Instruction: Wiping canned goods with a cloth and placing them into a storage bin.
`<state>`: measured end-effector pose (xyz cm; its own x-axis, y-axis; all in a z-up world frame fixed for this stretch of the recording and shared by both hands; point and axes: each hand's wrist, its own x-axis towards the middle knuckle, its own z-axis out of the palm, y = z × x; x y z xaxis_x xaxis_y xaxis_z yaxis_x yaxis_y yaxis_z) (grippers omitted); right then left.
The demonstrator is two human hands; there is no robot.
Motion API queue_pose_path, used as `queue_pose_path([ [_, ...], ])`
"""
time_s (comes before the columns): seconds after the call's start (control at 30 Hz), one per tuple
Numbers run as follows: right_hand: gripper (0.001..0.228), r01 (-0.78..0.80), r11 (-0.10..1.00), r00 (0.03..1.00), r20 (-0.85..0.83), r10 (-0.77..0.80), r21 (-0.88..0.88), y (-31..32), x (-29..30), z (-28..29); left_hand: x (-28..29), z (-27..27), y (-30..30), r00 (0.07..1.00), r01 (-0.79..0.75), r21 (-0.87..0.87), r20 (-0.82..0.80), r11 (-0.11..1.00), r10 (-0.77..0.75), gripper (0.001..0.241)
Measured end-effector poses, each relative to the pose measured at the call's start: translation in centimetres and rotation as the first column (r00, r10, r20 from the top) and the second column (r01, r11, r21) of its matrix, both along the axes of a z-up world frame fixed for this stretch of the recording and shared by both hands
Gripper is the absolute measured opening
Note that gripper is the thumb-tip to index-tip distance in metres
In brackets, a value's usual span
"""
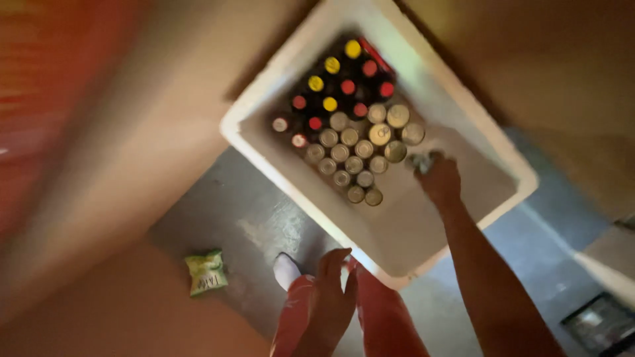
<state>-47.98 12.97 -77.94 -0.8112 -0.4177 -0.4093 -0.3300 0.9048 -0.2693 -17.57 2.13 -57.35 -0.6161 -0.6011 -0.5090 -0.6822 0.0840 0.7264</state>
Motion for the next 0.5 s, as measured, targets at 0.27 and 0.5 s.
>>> queue_pose_path([
  [0.27, 0.067, -0.023, 0.935, 0.816, 0.534, 0.222, -0.354, -2.2, 10.2, 40.0, -3.6, 18.7, -3.0, 0.943, 0.278, -0.373, -0.07, 0.885, -0.325, 0.087],
  [0.5, 0.039, -0.211, 0.774, 0.851, 0.277, 0.446, -0.597, -2.8, 19.2, 61.7, 1.8, 38.9, -1.7, 0.978, 0.0, -0.11, -0.208, 0.994, -0.023, 0.053],
])
